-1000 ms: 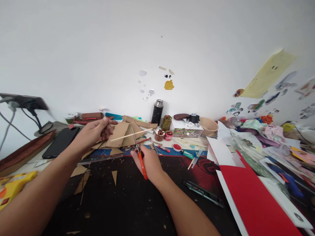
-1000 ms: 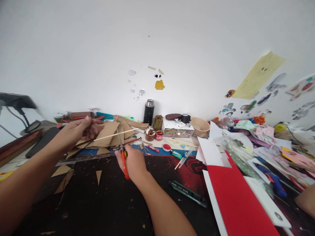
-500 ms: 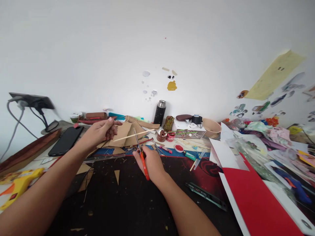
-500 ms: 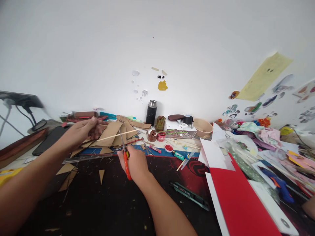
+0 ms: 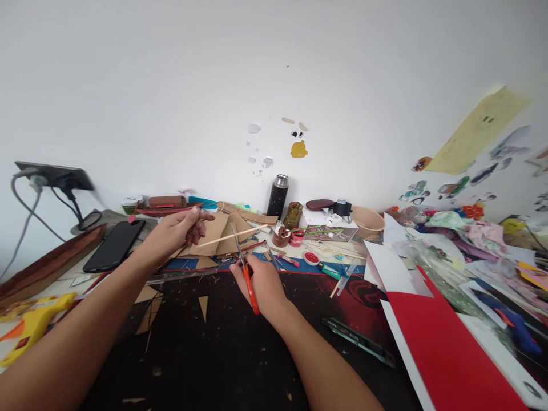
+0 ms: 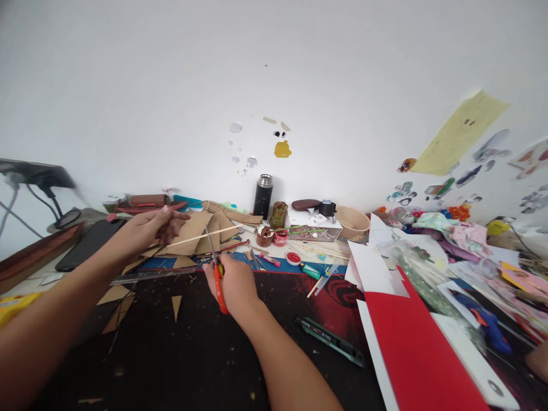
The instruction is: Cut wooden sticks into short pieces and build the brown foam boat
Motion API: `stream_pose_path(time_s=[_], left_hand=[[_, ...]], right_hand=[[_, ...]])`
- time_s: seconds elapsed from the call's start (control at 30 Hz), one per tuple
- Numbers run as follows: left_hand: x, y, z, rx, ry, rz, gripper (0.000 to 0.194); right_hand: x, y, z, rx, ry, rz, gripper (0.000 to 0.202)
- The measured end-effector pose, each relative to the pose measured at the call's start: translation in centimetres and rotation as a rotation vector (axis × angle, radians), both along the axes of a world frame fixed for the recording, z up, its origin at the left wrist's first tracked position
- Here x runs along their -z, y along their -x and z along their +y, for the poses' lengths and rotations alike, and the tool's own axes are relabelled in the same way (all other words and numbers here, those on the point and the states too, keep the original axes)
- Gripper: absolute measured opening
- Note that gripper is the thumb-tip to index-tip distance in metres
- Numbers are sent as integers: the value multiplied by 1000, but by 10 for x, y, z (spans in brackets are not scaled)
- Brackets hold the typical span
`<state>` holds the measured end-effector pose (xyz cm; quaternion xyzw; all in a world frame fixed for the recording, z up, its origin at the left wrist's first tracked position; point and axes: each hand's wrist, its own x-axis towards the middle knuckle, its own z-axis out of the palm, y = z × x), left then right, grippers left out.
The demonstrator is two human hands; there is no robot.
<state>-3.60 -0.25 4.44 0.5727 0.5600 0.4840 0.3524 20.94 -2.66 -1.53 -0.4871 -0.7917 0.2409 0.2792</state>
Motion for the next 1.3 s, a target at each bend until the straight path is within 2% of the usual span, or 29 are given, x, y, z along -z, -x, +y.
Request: stream_pose_path(time_s=[0.63, 0.8, 0.9, 1.03, 1.2, 1.3], left_hand=[[2, 0, 0, 29, 6, 86, 81], [-2, 4, -4, 124, 85, 158, 78], [-8, 6, -6, 248, 115, 250, 70], [-10, 5, -7, 401, 59, 438, 59], [-3, -6, -6, 318, -25, 492, 44], [2, -15, -7, 260, -69, 511, 41]], right_hand=[[-2, -1, -1, 12, 24, 20, 19], [-3, -1, 0, -2, 40, 53, 17], [-4, -1, 0, 5, 40, 58, 19], [-5, 0, -1, 13, 43, 62, 20], [-5, 0, -1, 15, 43, 53, 20], [-5, -1, -1, 21, 38, 52, 22]])
